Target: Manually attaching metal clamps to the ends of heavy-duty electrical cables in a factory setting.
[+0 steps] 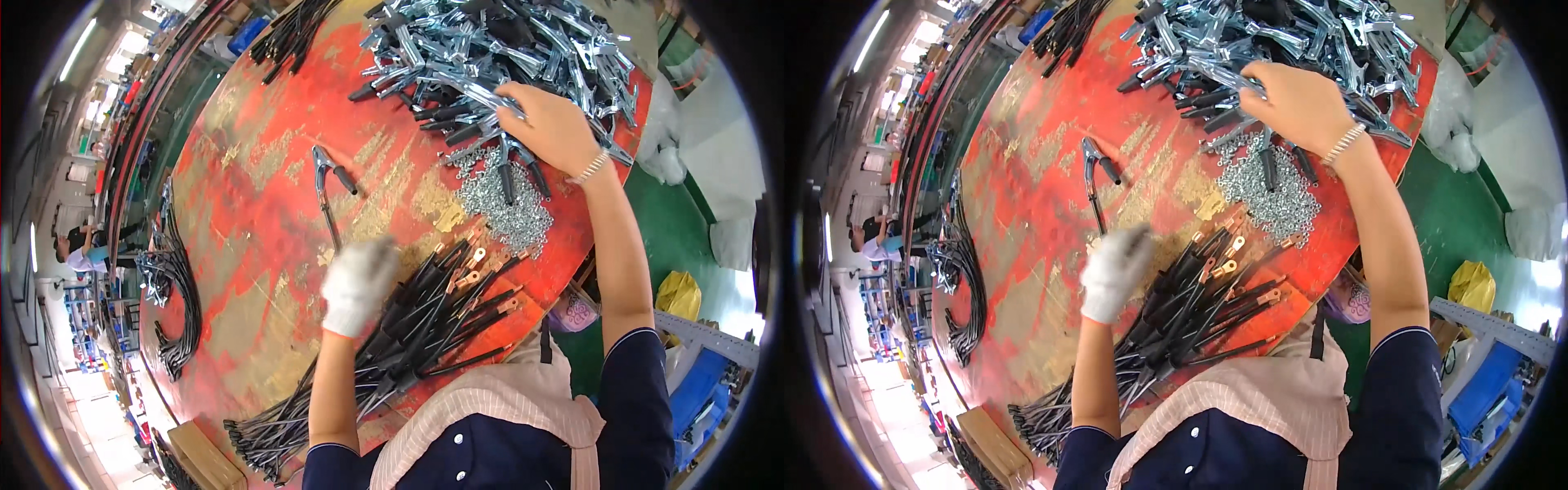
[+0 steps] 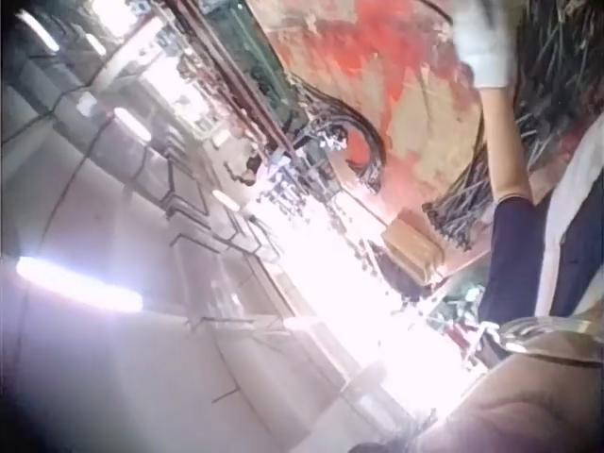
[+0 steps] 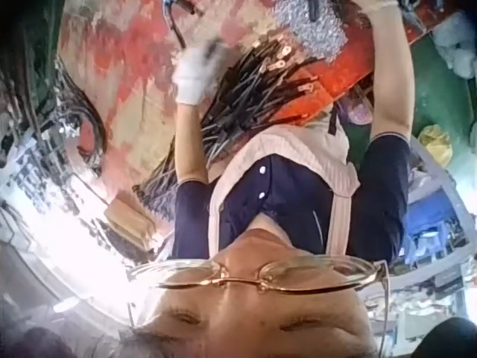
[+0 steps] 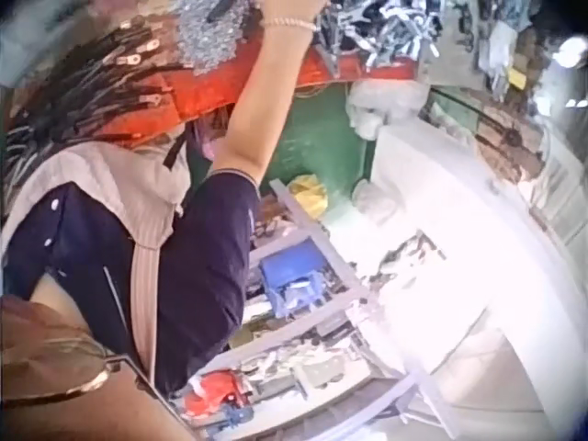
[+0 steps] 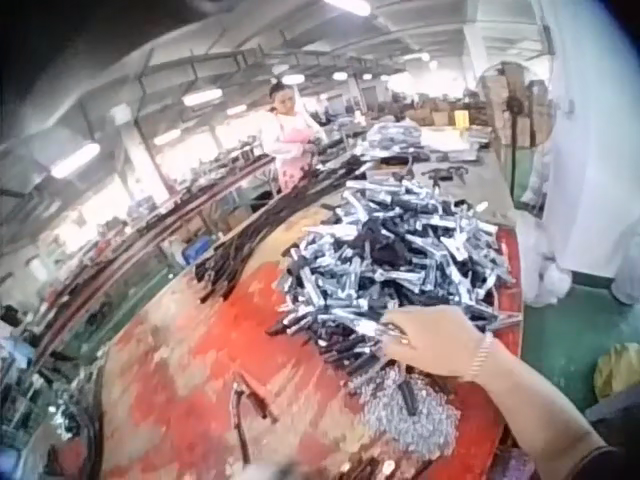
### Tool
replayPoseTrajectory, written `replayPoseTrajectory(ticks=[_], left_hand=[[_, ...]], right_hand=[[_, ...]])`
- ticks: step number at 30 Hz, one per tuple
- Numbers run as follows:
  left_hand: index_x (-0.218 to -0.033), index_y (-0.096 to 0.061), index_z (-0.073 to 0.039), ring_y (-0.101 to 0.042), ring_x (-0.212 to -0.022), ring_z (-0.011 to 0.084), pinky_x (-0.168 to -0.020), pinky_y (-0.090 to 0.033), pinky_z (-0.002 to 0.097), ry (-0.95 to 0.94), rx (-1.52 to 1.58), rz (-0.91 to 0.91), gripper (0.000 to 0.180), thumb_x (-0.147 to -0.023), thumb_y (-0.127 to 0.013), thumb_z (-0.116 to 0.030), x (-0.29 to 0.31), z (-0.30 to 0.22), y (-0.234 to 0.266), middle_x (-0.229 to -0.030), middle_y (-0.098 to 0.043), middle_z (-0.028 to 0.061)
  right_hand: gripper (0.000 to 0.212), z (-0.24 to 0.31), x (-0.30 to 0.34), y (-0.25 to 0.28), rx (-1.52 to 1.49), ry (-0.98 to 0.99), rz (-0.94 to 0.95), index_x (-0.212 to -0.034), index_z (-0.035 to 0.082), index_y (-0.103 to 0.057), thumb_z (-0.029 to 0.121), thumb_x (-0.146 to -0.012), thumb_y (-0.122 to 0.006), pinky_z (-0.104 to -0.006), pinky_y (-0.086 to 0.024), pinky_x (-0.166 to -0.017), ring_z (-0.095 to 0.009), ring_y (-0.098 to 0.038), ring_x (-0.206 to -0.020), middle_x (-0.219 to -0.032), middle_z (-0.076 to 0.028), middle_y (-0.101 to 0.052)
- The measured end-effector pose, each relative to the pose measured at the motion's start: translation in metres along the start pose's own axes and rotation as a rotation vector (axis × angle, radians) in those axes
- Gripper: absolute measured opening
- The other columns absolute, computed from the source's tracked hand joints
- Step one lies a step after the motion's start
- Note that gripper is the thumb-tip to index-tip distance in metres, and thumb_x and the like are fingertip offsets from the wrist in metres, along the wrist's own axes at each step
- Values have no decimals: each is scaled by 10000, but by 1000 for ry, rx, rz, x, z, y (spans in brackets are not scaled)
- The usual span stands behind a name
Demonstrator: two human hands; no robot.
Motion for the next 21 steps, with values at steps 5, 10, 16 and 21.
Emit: replayPoseTrajectory(ticks=[5,10,16,21], left_hand=[[-1106,-677,-142,-646,-964,334,-810,-512,439,-44,-177,148,288,-931,-576,-347,4,-35,-30,-989,-676,146],[-1136,-665,-158,-640,-1002,342,-837,-511,434,22,-26,166,301,-941,-550,-357,3,-17,-36,-1053,-674,145],[-1138,-648,-203,-630,-1050,315,-852,-515,433,47,-207,314,282,-916,-586,-365,-11,-19,-31,-1132,-654,97],[-1094,-641,-190,-638,-1037,293,-844,-529,440,5,-401,354,269,-894,-618,-368,-20,-34,-37,-1107,-659,81]], right_hand=[[491,10,52,-9,-997,18,175,-1307,22,-547,286,-915,-679,-224,-472,-741,-83,-555,-831,-1020,-27,-635],[479,18,112,-34,-1367,-175,154,-1398,11,-429,243,-998,-556,-221,-475,-678,-87,-600,-799,-1048,-92,-655],[408,23,145,-59,-1472,-318,16,-1381,20,-403,186,-1021,-502,-220,-476,-685,-97,-627,-789,-991,-84,-657],[457,25,153,-81,-1503,-233,86,-1417,58,-370,84,-988,-523,-255,-486,-671,-137,-608,-802,-1118,-114,-642]])
Point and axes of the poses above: each hand's wrist, its own x-axis away from the middle knuckle, its own y-axis out of the back of the hand, z = x × y, the point moved 2 cm from there along -x, towards the middle knuckle
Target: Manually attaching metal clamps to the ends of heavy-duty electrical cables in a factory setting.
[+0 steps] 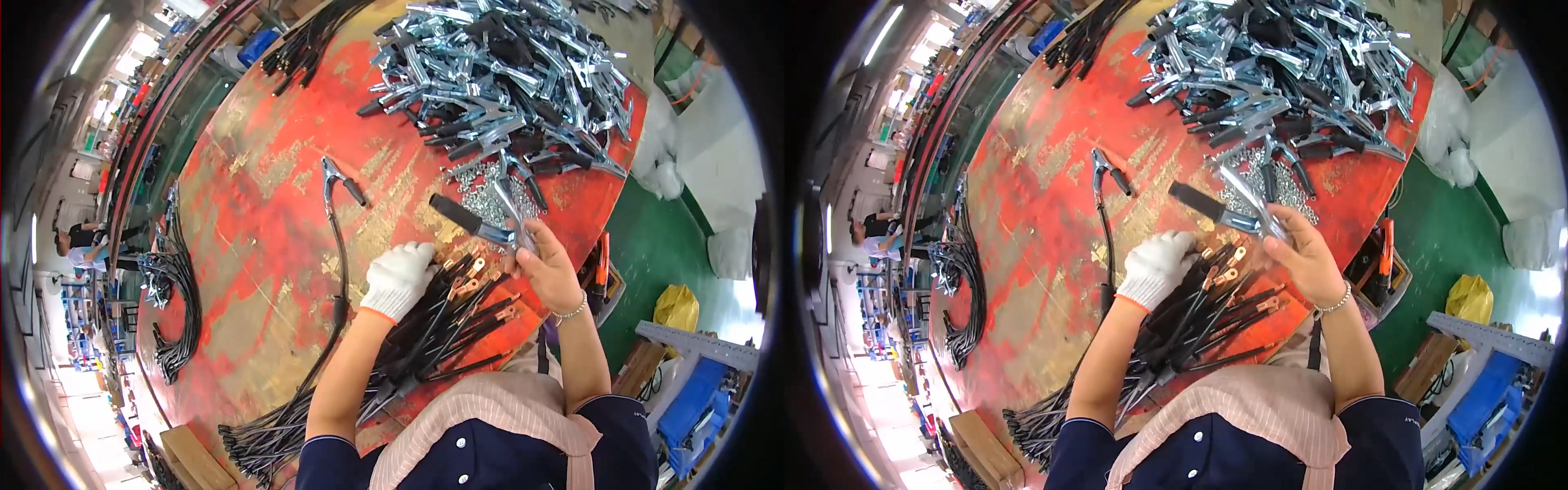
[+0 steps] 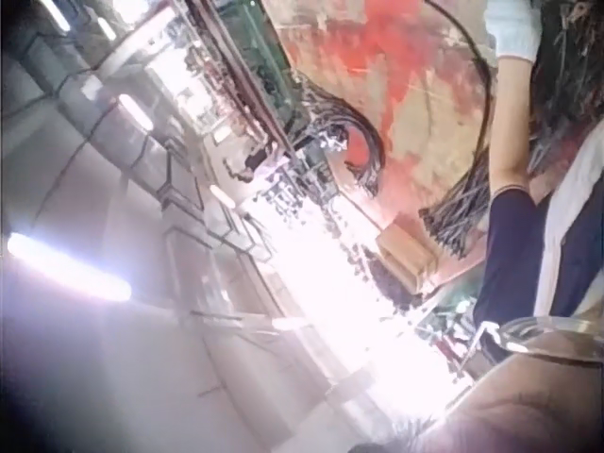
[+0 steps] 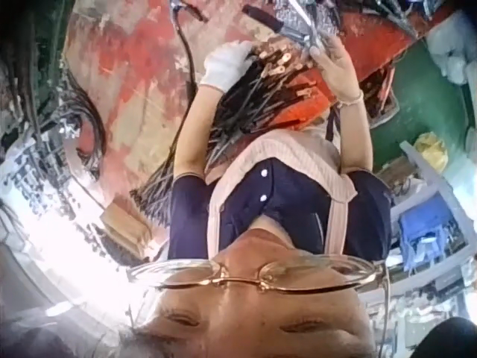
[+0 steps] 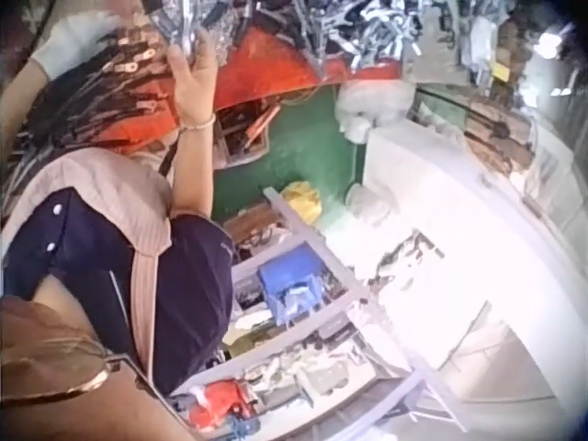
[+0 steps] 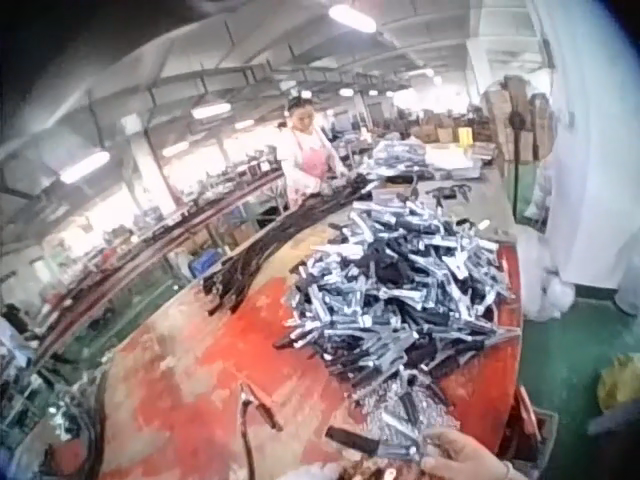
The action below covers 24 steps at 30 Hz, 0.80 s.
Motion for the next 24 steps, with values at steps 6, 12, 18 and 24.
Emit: replayPoseTrajectory(ticks=[6,12,18,24], left_hand=[[-1031,-599,-85,-679,-794,344,-718,-535,450,221,414,-402,237,-907,-602,-286,10,33,-2,-871,-686,142],[-1042,-526,1,-586,-665,103,-610,-488,254,80,1478,-132,218,-934,-614,-167,1,69,-13,-812,-624,43],[-1101,-583,37,-598,-682,104,-630,-500,254,-24,1432,-233,248,-954,-585,-163,19,53,-13,-849,-651,61],[-1125,-611,-48,-597,-709,87,-663,-496,258,-45,1132,-216,246,-913,-642,-167,42,44,-1,-822,-655,59]], right_hand=[[450,23,2,-9,95,172,-155,-1424,24,-398,147,-1005,-506,-215,-455,-619,-103,-609,-714,-963,-90,-673],[556,33,0,-8,333,177,-191,-1271,-44,-578,26,-766,-798,-262,-533,-845,-123,-659,-915,-1099,-86,-672],[495,24,-9,-17,334,212,-65,-1211,-56,-589,246,-844,-729,-306,-504,-865,-149,-594,-1017,-1167,-125,-611],[406,2,-41,-42,-18,121,-7,-1283,14,-435,340,-1041,-429,-367,-510,-905,-247,-612,-1112,-1297,-220,-571]])
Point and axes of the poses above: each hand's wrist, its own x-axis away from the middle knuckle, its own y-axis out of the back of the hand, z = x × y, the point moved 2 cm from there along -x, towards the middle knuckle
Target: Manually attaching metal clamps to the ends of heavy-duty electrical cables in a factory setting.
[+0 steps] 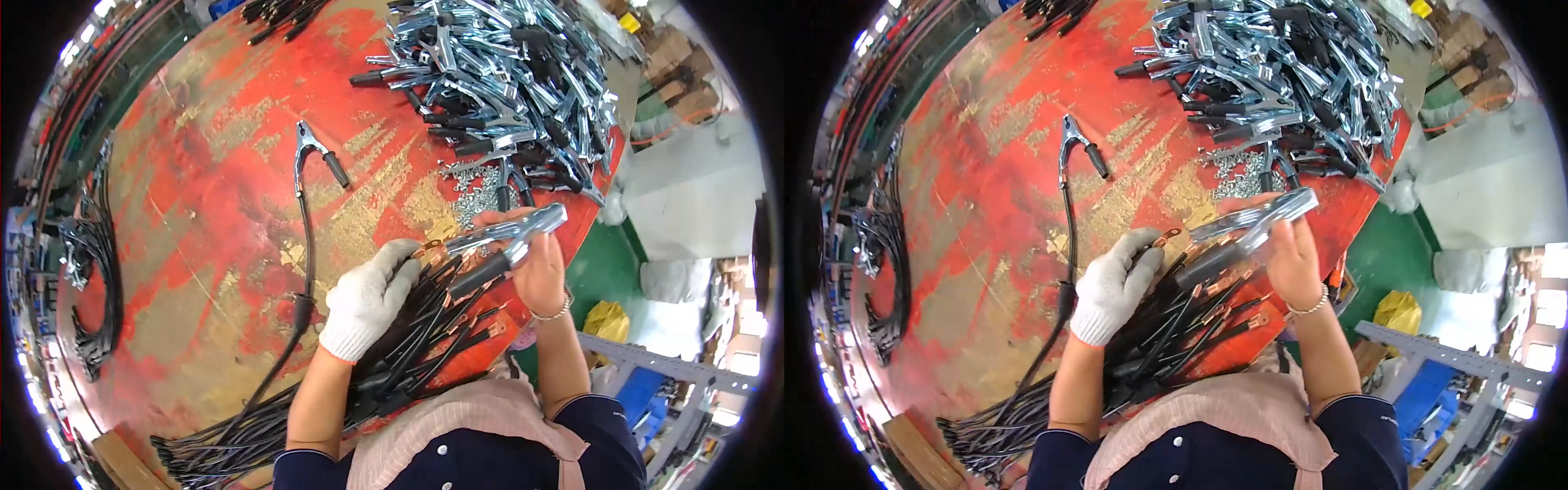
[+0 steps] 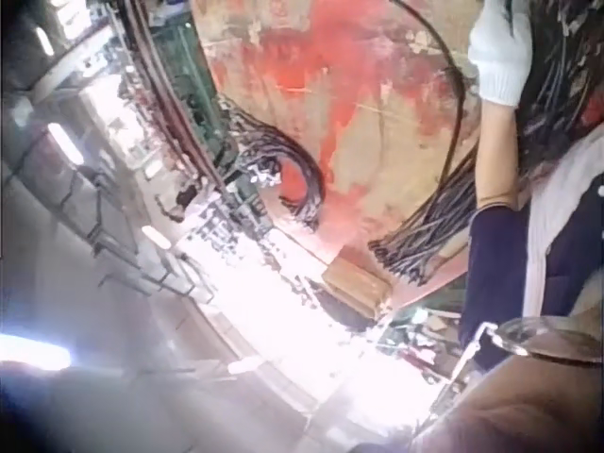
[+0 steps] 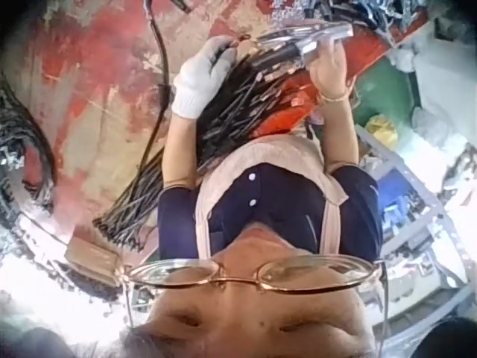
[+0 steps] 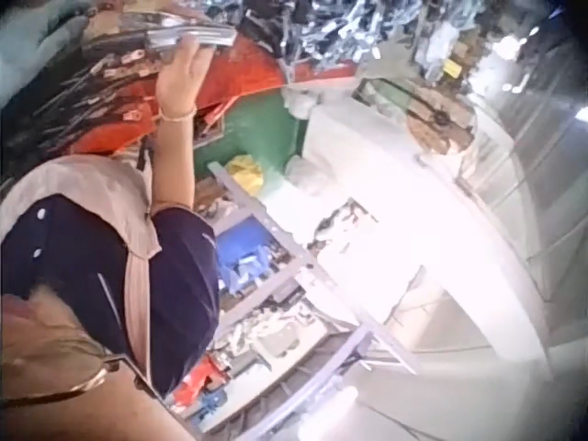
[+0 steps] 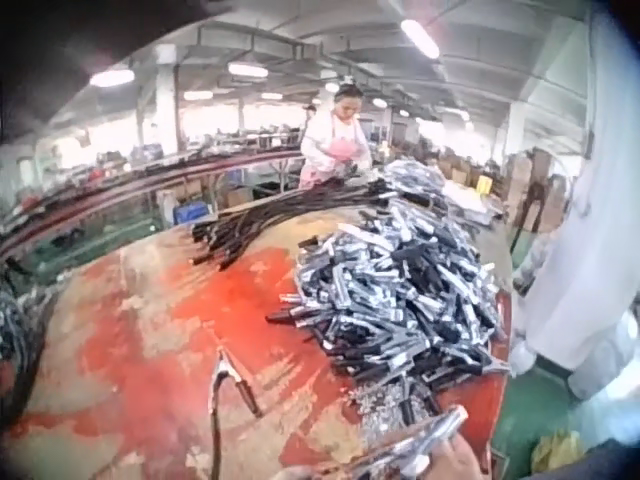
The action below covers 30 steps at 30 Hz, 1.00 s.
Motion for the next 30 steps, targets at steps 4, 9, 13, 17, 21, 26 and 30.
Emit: replayPoseTrajectory(ticks=[4,9,13,17,21,26,30], left_hand=[[-1092,-605,-27,-582,-733,96,-691,-485,257,-21,-12,-42,360,-849,-716,-269,6,-9,8,-824,-648,57],[-1105,-607,-3,-580,-712,79,-656,-477,253,71,81,74,314,-897,-675,-229,2,-2,2,-792,-645,43],[-1121,-613,8,-583,-688,74,-625,-468,249,3,140,97,279,-937,-633,-200,2,6,-3,-761,-642,42],[-1138,-641,-98,-695,-799,231,-741,-510,341,99,111,152,360,-912,-623,-377,2,2,-2,-831,-693,127],[-1125,-650,-92,-693,-776,217,-725,-512,334,109,104,145,349,-914,-624,-369,2,-2,-2,-813,-691,122],[-1100,-661,-83,-694,-769,227,-719,-515,337,109,100,143,322,-918,-625,-346,2,-1,-2,-811,-694,123],[-1118,-654,-76,-697,-777,250,-729,-518,347,127,76,178,296,-930,-613,-302,2,-2,-1,-830,-697,131]], right_hand=[[506,-4,-9,-10,143,-45,121,-1292,-16,-394,414,-1029,-425,-523,-457,-1032,-436,-530,-1235,-1307,-303,-514],[562,-5,-9,-30,17,-12,236,-1296,-17,-386,428,-985,-530,-519,-471,-1015,-451,-535,-1225,-1302,-325,-508],[435,2,-3,-32,20,-17,252,-1284,-7,-401,284,-989,-532,-458,-447,-1024,-342,-553,-1221,-1305,-260,-540],[437,8,0,-30,155,-35,225,-1266,-16,-420,284,-974,-544,-425,-452,-1007,-303,-567,-1205,-1271,-244,-573],[453,10,-2,-41,143,-24,217,-1242,-33,-442,311,-966,-547,-419,-446,-1008,-289,-579,-1187,-1257,-239,-587],[468,11,-3,-40,170,-27,230,-1241,-44,-446,322,-967,-547,-422,-439,-1016,-296,-579,-1188,-1256,-241,-589],[470,11,-1,-42,99,-54,216,-1240,-45,-448,327,-971,-550,-418,-442,-1013,-296,-573,-1200,-1250,-245,-594]])
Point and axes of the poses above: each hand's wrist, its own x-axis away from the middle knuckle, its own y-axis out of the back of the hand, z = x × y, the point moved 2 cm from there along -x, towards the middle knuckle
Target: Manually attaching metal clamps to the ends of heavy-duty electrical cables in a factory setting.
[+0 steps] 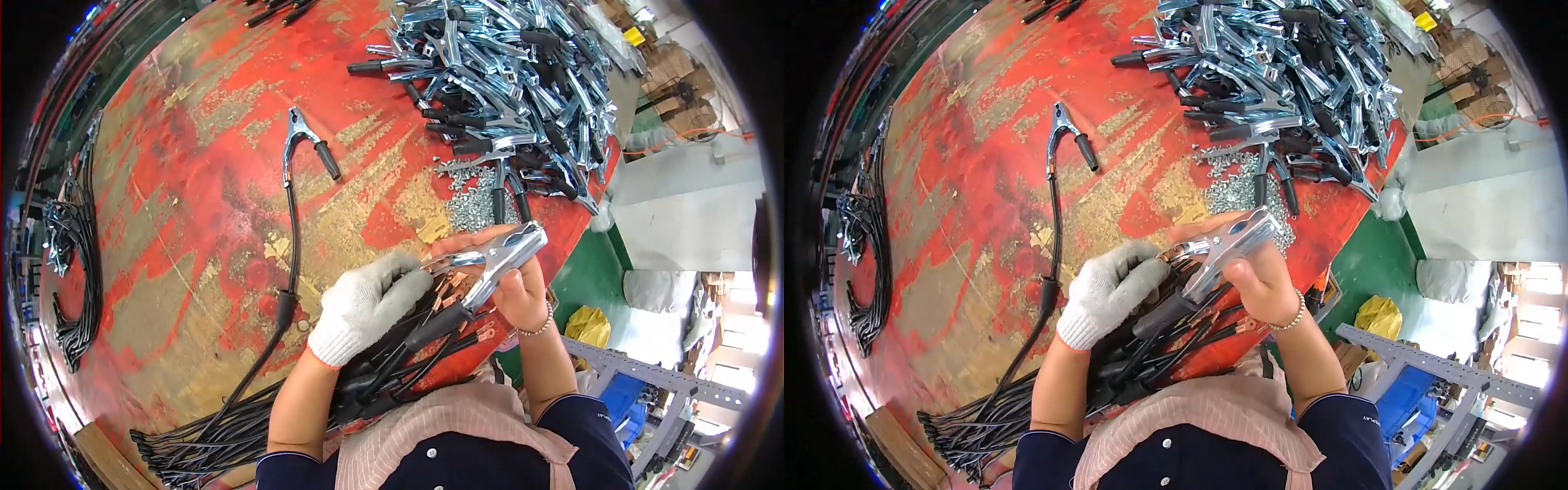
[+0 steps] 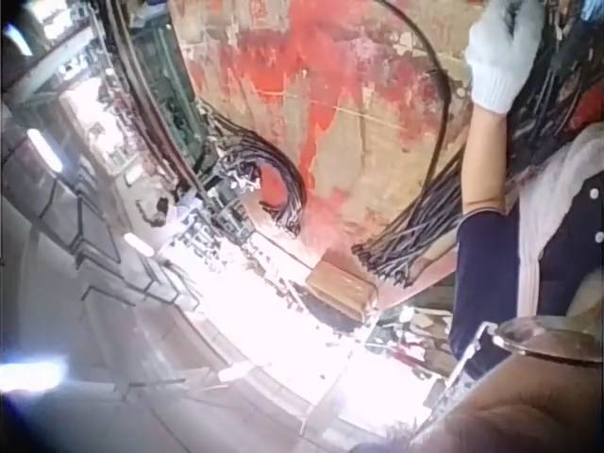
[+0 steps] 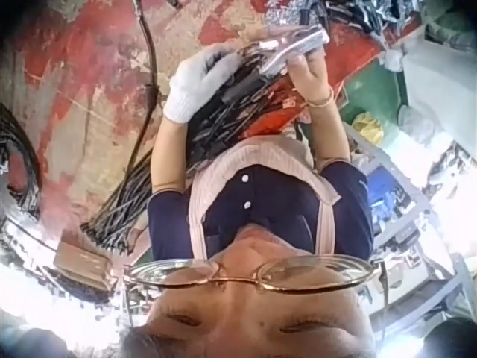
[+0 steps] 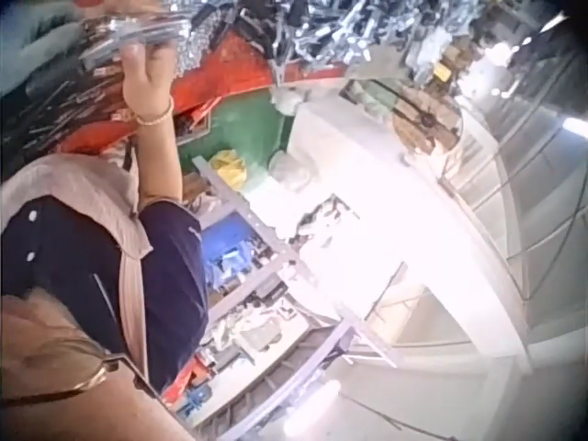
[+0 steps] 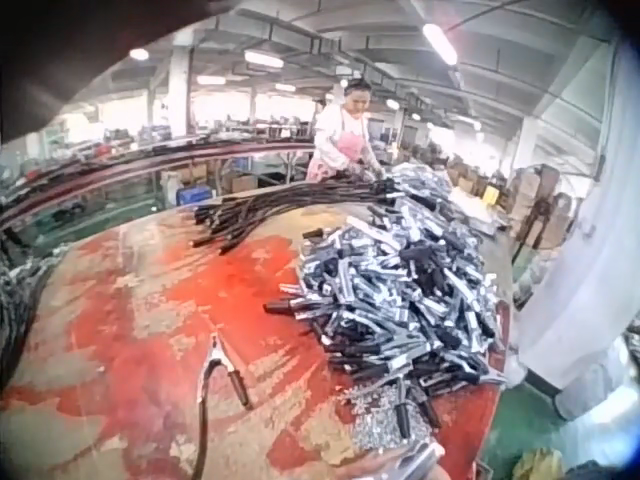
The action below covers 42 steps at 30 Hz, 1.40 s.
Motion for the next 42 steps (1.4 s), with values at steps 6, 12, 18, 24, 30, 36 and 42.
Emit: replayPoseTrajectory(ticks=[6,12,18,24,30,36,42], left_hand=[[-1213,-603,-30,-659,-720,169,-685,-518,299,-117,174,69,311,-971,-544,-217,0,5,-6,-865,-691,86],[-1204,-592,40,-587,-625,101,-562,-462,225,19,617,-12,353,-999,-525,-239,-10,9,-9,-811,-667,68],[-1118,-609,17,-562,-519,91,-427,-380,210,-5,828,-136,309,-968,-567,-250,-11,9,7,-745,-639,49],[-1191,-605,-44,-559,-558,83,-513,-462,246,-33,469,-118,335,-980,-563,-302,-8,10,6,-821,-640,11],[-1270,-525,-28,-494,-511,53,-460,-406,219,-89,517,-31,435,-1006,-506,-374,-10,27,-3,-696,-549,-8],[-1325,-501,-25,-496,-513,59,-456,-408,224,-139,469,-27,483,-1004,-512,-386,-14,25,-8,-711,-552,3],[-1349,-486,-20,-492,-514,57,-452,-402,225,-165,479,11,502,-1007,-510,-388,-16,25,-11,-714,-553,-2]], right_hand=[[579,1,-4,3,70,-37,93,-1324,-43,-420,413,-981,-521,-406,-460,-991,-307,-574,-1202,-1271,-219,-595],[354,-18,-62,71,940,13,-187,-1147,50,-649,344,-972,-560,-362,-521,-804,-268,-649,-975,-993,-89,-647],[138,-55,-96,73,1603,227,-206,-932,115,-719,230,-864,-682,-371,-515,-746,-272,-626,-869,-908,-80,-626],[154,-68,-98,77,1637,280,-196,-895,107,-726,221,-822,-652,-389,-502,-874,-272,-624,-989,-973,-65,-687],[137,-72,-87,83,1384,186,-269,-818,44,-599,103,-771,-713,-395,-474,-688,-313,-603,-778,-837,-117,-578],[194,-62,-82,81,1206,105,-128,-974,2,-633,18,-781,-619,-352,-484,-730,-287,-623,-811,-913,-139,-638],[67,-28,-61,8,125,-256,-173,-916,14,-614,-1,-851,-618,-293,-530,-665,-160,-661,-745,-882,-75,-688]])
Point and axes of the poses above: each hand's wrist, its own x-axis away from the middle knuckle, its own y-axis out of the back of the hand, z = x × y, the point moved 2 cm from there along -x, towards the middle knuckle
